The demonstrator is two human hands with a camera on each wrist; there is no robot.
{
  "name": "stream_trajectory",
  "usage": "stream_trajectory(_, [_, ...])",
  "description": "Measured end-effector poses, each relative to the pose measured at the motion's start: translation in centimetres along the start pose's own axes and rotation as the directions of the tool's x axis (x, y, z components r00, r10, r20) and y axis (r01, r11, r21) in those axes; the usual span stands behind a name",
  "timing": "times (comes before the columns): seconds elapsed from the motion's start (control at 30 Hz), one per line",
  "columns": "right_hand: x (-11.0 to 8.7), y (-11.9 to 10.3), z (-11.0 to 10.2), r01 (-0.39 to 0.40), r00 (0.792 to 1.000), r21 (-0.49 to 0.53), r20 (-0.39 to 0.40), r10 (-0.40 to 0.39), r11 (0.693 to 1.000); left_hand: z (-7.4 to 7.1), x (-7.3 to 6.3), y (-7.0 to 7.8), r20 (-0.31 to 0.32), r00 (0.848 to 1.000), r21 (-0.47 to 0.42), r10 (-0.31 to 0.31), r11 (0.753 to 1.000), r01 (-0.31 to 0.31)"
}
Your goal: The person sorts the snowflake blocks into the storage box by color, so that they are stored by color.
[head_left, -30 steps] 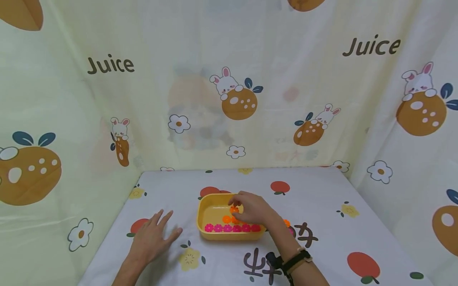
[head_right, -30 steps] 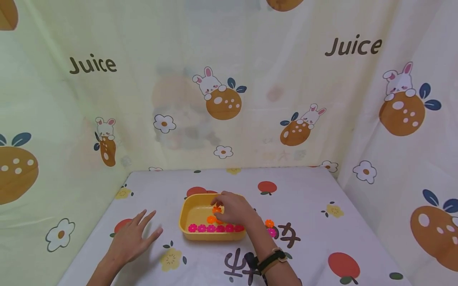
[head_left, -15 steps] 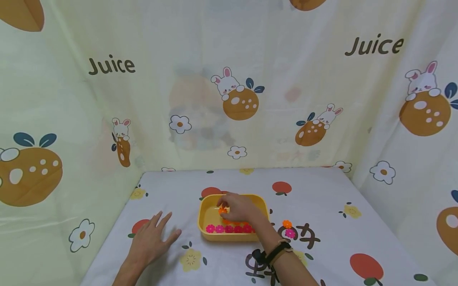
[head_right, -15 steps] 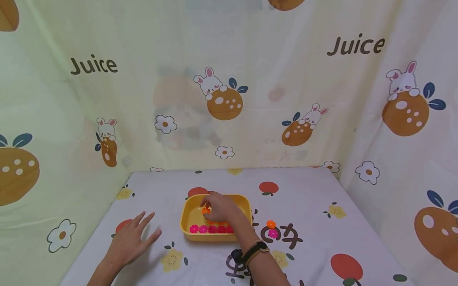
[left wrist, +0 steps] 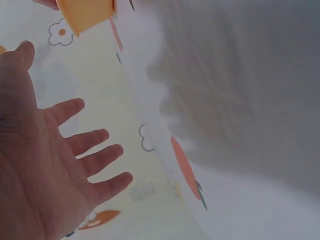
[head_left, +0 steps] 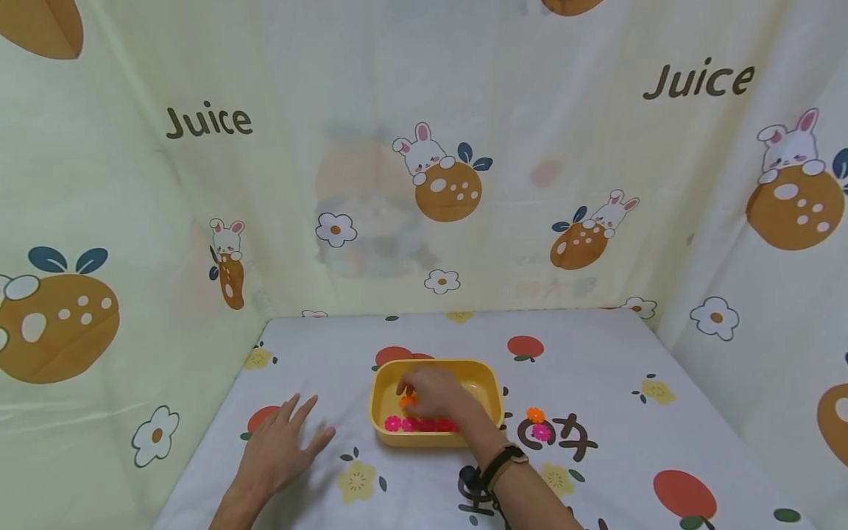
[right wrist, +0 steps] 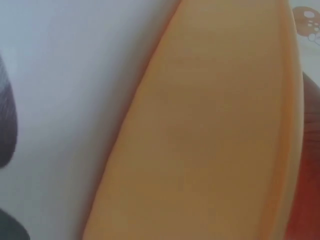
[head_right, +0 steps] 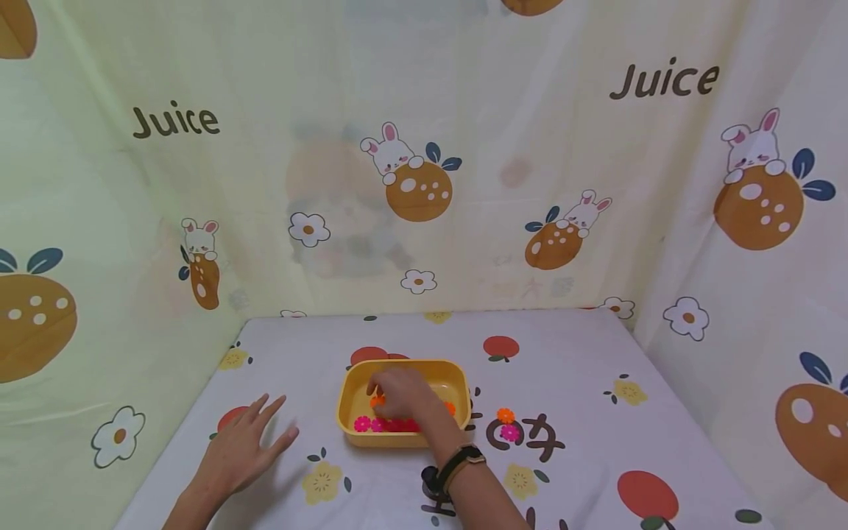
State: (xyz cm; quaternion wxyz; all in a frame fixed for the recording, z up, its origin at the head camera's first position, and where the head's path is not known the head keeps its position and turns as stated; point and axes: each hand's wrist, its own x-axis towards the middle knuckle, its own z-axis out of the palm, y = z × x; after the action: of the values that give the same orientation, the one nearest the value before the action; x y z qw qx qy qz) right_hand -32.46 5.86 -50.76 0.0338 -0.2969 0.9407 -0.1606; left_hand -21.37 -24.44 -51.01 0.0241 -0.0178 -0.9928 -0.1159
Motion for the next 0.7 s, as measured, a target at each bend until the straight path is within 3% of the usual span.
stream_trajectory(0.7, [0.4,0.1,1.3,0.001,0.999,-0.044,0.032,0.0,0.999,-0.2,-0.3,0.4,0.002,1.0,0.03,-0.021,0.999,0.021])
